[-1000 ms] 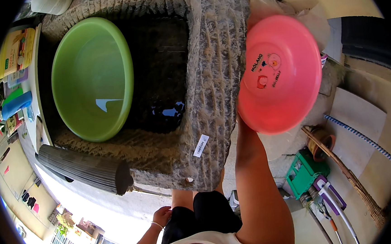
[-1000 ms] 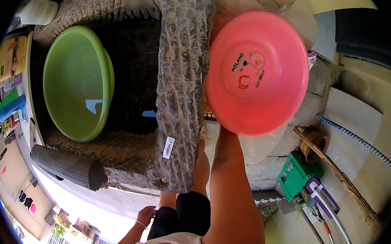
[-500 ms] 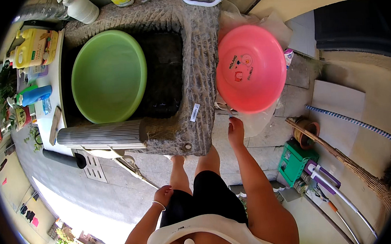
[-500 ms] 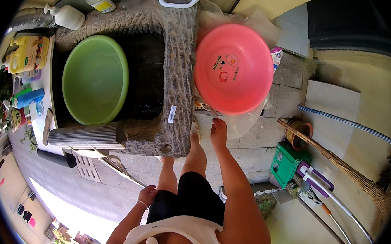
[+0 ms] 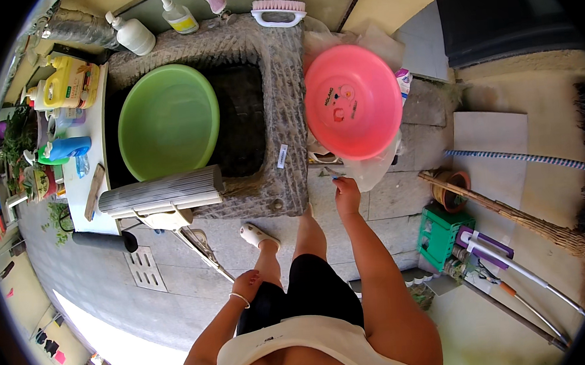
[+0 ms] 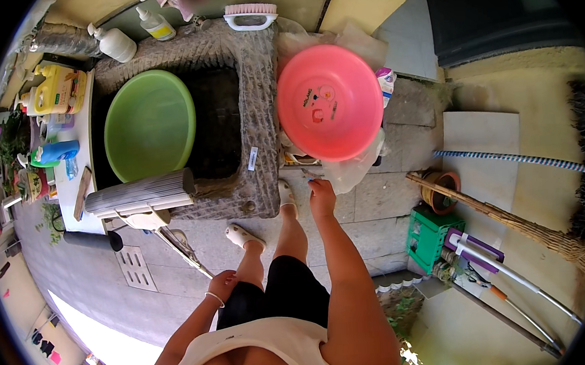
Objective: The person carries a squeegee mop to an outdoor stone sink, prepares a cleaning solution in a small pink basin using water and a packet, then mops the indoor floor in several rooms.
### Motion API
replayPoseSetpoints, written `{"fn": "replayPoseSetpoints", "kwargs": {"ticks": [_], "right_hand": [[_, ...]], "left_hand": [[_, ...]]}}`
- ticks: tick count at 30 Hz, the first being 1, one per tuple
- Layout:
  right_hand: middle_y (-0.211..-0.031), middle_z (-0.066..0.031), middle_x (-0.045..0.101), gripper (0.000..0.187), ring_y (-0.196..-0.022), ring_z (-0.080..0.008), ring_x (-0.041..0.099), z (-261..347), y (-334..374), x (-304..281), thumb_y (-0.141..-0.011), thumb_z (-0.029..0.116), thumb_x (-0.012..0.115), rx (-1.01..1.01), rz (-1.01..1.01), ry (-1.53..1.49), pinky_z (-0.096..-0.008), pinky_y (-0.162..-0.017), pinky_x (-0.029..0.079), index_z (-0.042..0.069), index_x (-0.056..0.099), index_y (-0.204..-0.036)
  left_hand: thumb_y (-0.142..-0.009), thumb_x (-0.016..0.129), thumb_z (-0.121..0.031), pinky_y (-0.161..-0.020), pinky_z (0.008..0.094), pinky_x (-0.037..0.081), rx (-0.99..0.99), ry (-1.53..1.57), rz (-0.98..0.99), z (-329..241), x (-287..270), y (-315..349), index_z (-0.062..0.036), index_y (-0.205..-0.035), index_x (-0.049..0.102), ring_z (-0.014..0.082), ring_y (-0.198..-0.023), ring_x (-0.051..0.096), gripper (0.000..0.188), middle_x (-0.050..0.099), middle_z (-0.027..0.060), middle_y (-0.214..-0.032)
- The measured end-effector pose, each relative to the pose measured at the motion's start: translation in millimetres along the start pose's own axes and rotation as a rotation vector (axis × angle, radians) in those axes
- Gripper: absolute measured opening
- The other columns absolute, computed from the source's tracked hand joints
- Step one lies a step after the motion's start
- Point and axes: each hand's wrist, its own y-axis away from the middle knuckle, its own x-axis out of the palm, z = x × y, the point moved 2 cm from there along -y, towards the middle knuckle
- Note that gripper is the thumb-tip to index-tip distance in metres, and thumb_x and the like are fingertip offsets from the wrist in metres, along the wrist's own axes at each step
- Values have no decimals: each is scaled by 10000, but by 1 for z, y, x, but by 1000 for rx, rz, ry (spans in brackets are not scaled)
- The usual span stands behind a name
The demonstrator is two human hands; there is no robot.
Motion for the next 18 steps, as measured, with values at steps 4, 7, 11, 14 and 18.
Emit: {"fn": "replayPoseSetpoints", "kwargs": {"ticks": [4,7,11,14,18], "right_hand": [[-926,-74,588,175,-920,-273,529,-24,-23,43,-705,32,522,-52,120,57,-351,-758,476,32,627,-845],[-961,-97,579,179,-954,-291,523,-36,-37,69,-720,18,495,-67,187,85,-370,-750,485,17,615,-853],[-999,-127,560,154,-996,-311,511,-60,-44,106,-752,39,470,77,271,65,-381,-761,487,4,587,-847],[-1032,-167,549,192,-1034,-322,496,-73,-49,119,-761,53,478,167,319,-24,-388,-768,485,2,573,-921],[-1104,-211,527,349,-1028,-342,507,-67,-56,115,-732,56,542,244,381,-98,-375,-790,479,9,530,-1077]], "left_hand": [[-767,638,-183,-697,297,502,-76,-103,21,19,0,13,-12,-1002,601,210,-750,633,293,651,110,-812],[-759,644,-185,-706,291,499,-143,-85,33,34,5,16,-17,-998,606,206,-760,631,295,653,109,-817],[-762,643,-172,-721,287,497,-168,-27,20,39,12,9,-18,-1001,605,203,-773,630,287,653,110,-827],[-767,638,-158,-723,290,498,-145,11,27,29,17,2,-17,-1006,602,204,-776,630,280,652,112,-829],[-785,621,-182,-724,296,498,-149,19,40,22,23,-8,-38,-1025,600,190,-787,630,280,656,109,-855]]}}
